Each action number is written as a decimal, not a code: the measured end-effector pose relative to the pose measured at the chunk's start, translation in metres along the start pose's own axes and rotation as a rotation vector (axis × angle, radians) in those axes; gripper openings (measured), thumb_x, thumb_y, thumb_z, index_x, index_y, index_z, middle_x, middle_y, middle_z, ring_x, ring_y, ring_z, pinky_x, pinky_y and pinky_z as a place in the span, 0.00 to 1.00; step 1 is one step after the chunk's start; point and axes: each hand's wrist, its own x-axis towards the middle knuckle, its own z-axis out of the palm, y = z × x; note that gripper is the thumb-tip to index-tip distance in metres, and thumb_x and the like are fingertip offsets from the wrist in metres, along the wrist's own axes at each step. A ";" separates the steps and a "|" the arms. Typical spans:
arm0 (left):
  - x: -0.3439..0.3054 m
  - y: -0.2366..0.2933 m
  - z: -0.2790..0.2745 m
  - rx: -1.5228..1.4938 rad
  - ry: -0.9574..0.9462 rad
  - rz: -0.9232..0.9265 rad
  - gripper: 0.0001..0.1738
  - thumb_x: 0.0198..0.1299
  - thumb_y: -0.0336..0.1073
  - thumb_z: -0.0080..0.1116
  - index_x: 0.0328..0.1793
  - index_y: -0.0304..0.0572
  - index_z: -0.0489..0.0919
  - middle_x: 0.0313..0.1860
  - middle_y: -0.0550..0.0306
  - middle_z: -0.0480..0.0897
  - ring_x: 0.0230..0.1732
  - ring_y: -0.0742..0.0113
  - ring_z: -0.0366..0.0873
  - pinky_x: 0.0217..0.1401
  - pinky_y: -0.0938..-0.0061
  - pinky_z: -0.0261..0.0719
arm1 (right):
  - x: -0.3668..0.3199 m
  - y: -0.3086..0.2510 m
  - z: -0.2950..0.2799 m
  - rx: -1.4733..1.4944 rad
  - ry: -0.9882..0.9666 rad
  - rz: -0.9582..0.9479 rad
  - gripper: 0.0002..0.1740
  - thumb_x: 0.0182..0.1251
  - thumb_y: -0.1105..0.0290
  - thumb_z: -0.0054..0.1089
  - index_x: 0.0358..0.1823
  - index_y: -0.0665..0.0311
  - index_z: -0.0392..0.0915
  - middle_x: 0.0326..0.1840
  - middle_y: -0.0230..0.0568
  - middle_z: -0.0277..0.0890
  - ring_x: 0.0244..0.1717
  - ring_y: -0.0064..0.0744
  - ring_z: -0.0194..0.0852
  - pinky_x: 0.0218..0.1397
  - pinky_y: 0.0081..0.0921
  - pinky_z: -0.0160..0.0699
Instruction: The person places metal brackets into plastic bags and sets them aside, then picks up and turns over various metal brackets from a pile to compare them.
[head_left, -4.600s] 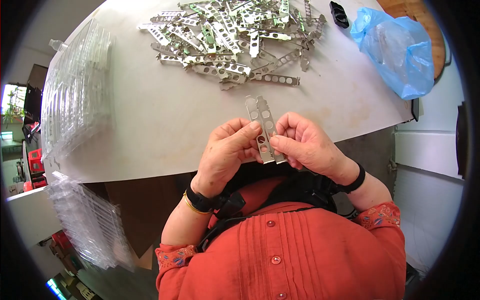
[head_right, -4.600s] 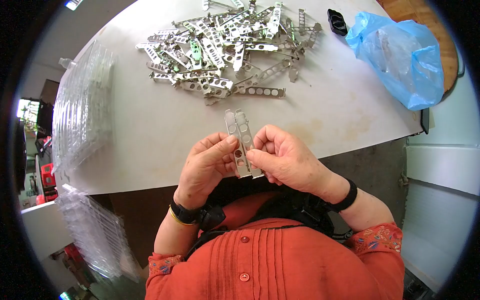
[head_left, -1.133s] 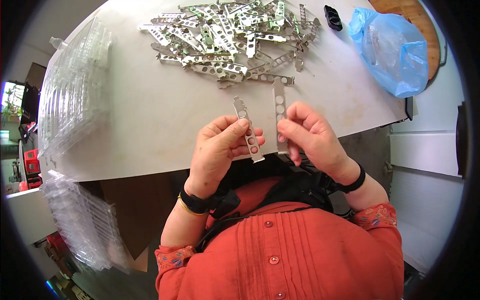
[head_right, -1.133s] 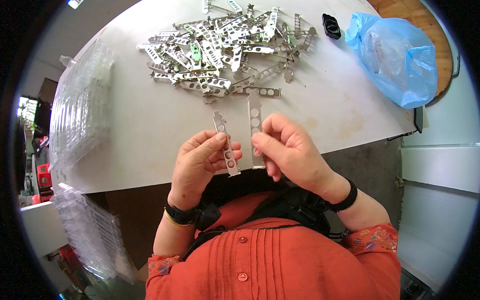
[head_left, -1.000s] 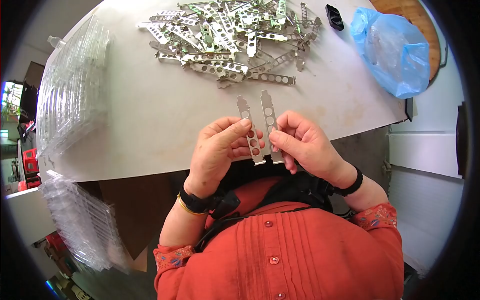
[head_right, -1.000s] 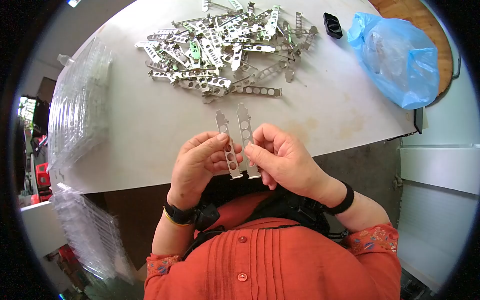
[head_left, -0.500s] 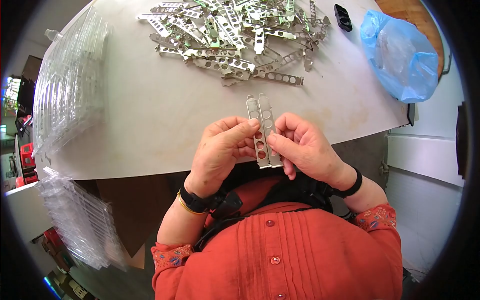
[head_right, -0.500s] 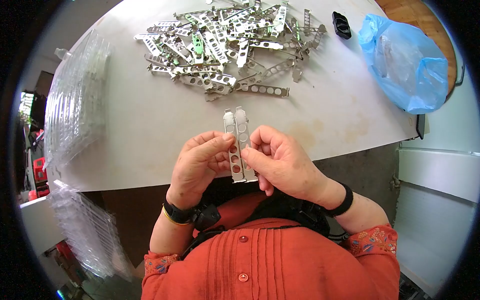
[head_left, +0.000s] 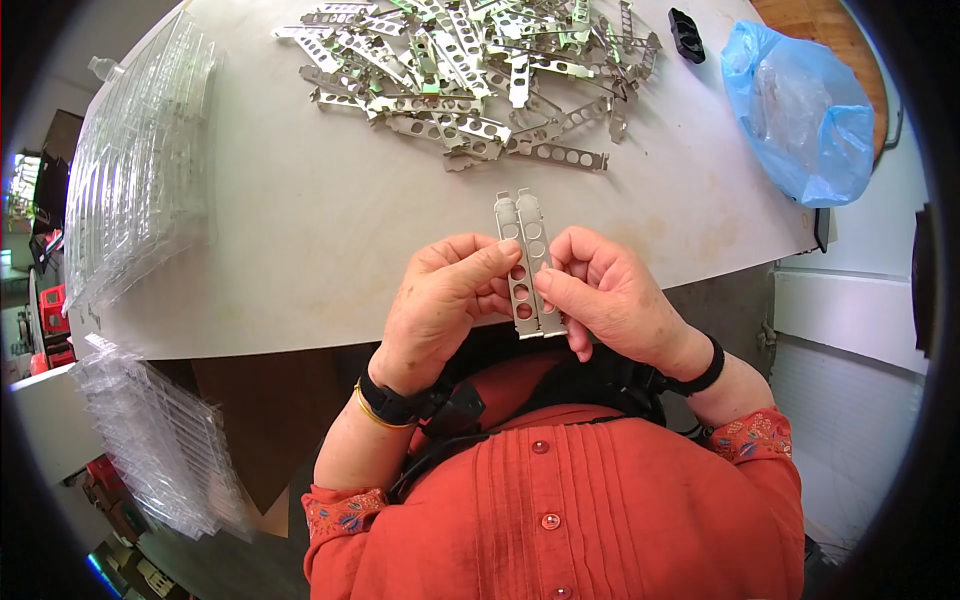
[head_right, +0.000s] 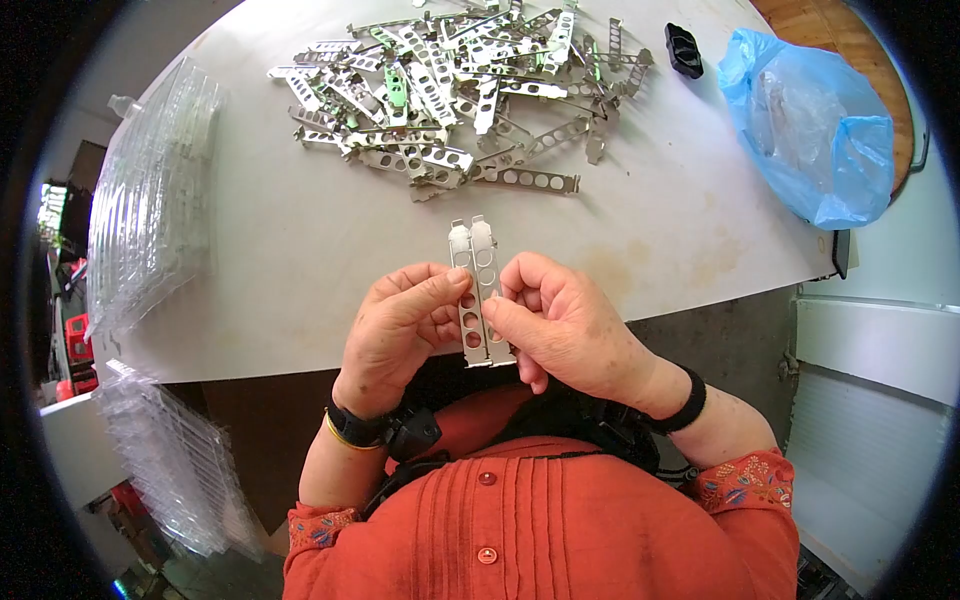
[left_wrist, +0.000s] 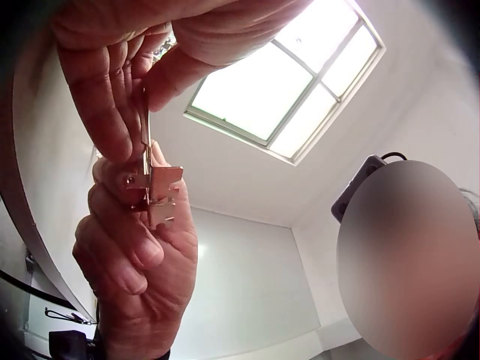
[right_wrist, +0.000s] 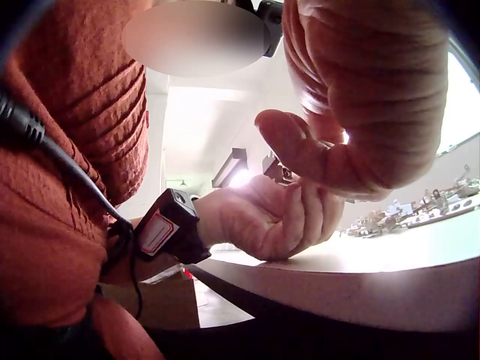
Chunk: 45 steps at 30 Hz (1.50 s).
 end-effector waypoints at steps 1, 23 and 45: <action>0.000 0.000 0.000 0.000 -0.003 0.002 0.14 0.70 0.41 0.61 0.44 0.34 0.80 0.33 0.54 0.85 0.30 0.68 0.85 0.39 0.74 0.86 | 0.000 0.000 0.000 0.000 0.000 0.000 0.09 0.76 0.67 0.56 0.41 0.63 0.68 0.28 0.28 0.74 0.16 0.13 0.72 0.15 0.14 0.70; -0.014 0.001 0.000 1.507 0.297 1.487 0.17 0.46 0.20 0.68 0.45 0.34 0.86 0.38 0.55 0.77 0.33 0.62 0.76 0.33 0.73 0.77 | -0.004 0.001 -0.031 -0.803 0.410 -0.866 0.10 0.62 0.84 0.63 0.43 0.65 0.79 0.41 0.38 0.78 0.33 0.28 0.79 0.34 0.22 0.80; -0.020 -0.036 -0.010 1.521 0.315 1.110 0.09 0.59 0.21 0.61 0.46 0.34 0.83 0.54 0.45 0.84 0.58 0.45 0.82 0.57 0.61 0.82 | -0.007 0.031 -0.048 -1.178 0.304 -0.807 0.19 0.55 0.85 0.59 0.50 0.69 0.81 0.57 0.47 0.80 0.59 0.48 0.80 0.59 0.37 0.82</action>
